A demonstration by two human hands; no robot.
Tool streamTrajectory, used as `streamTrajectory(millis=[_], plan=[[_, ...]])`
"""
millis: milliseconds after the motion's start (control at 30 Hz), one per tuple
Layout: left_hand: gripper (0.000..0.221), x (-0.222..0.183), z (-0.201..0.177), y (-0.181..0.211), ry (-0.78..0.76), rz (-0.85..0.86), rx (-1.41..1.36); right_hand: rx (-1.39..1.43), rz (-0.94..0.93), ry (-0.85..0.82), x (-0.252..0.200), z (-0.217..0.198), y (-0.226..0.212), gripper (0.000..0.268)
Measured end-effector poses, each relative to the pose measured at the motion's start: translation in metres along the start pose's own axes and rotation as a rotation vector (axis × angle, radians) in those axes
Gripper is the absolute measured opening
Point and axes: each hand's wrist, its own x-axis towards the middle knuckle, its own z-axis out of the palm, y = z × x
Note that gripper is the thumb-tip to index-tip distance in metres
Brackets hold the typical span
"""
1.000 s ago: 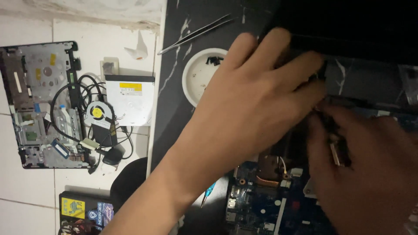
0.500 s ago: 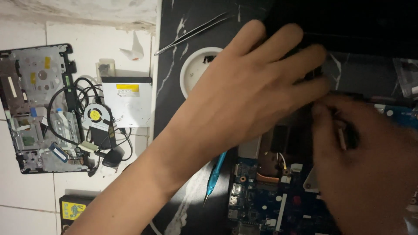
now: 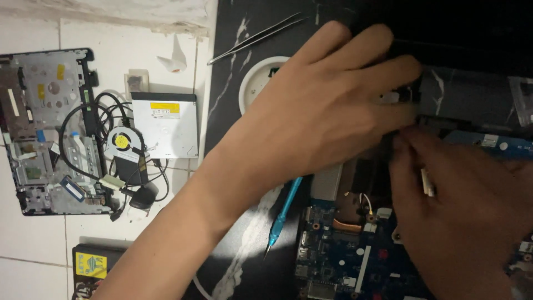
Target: Installing a motherboard into a laptop chassis and connecting internal ribbon cables.
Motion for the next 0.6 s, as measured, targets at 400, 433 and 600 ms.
streamTrajectory(millis=[400,433,600], plan=[[0.005,0.003,0.003,0.008,0.012,-0.026,0.018,0.151,0.074,-0.127,-0.001,-0.004,0.014,0.017],[0.005,0.004,0.002,0.008,0.013,-0.043,-0.041,0.123,0.068,-0.089,-0.005,0.002,0.02,0.018],[0.005,0.004,0.002,0.007,-0.009,-0.017,0.019,0.103,0.038,-0.141,-0.004,0.002,0.03,0.017]])
